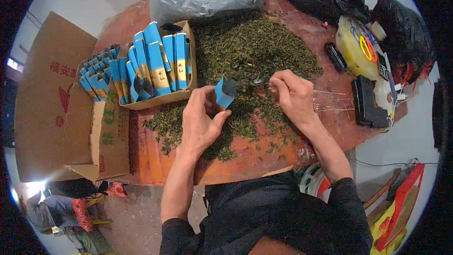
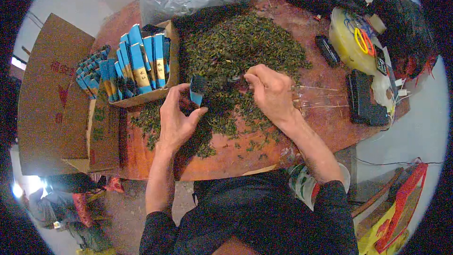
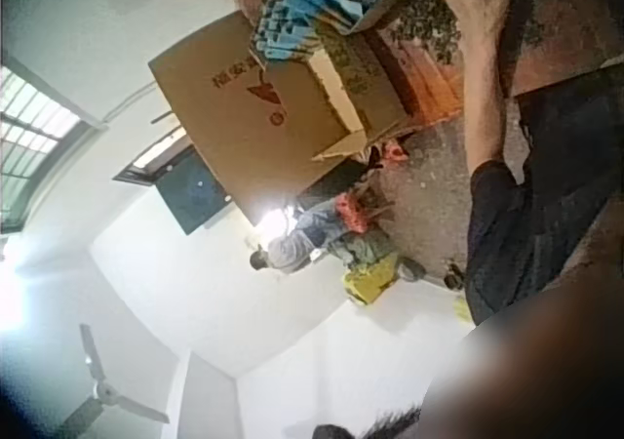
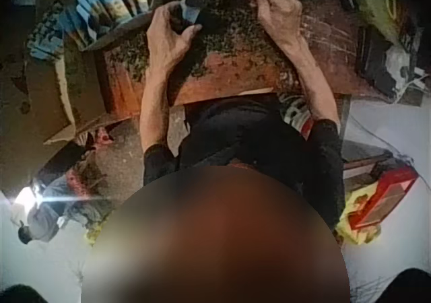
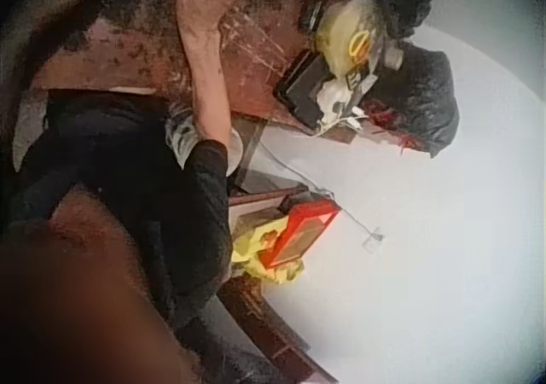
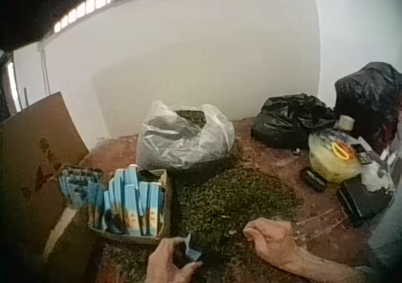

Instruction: Filling small canisters with herbal leaves using a spoon.

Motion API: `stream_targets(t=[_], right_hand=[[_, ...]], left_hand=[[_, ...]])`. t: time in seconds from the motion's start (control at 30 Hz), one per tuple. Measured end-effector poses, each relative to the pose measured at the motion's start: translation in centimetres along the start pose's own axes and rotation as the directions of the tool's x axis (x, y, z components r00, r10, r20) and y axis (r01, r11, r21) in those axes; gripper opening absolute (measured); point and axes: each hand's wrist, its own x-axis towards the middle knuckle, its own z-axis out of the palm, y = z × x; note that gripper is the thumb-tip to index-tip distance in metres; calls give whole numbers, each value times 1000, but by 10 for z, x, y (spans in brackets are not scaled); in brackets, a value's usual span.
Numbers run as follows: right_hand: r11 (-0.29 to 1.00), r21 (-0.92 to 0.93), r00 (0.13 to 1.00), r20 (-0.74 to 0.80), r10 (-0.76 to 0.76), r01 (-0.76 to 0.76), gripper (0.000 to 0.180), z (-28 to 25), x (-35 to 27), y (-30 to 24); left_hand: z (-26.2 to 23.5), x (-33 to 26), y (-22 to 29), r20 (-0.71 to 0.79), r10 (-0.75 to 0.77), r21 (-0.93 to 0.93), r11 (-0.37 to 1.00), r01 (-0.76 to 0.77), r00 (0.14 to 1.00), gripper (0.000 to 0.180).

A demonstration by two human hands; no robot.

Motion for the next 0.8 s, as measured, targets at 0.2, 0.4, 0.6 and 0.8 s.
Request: stream_targets(t=[0.2, 0.4, 0.6, 0.8], right_hand=[[996, 80, 999, -7, 41, -41, 5, -9, 5, -14], [996, 77, 998, -25, 51, -49, 5, -17, 12, -28], [999, -10, 999, -25, -36, 36, 5, -31, 17, -37], [997, -19, 998, -8, -69, 69, 4, -46, 25, -48]], left_hand=[[1, 0, -1, 3, -7, 40, 999, 6, 1000, 58], [3, 0, -3, -11, -38, -15, 999, 38, 999, 58], [5, 1, -5, -27, 5, -36, 999, -6, 1000, 56], [6, 1, -7, -12, -15, -69, 998, 14, 1000, 55]])
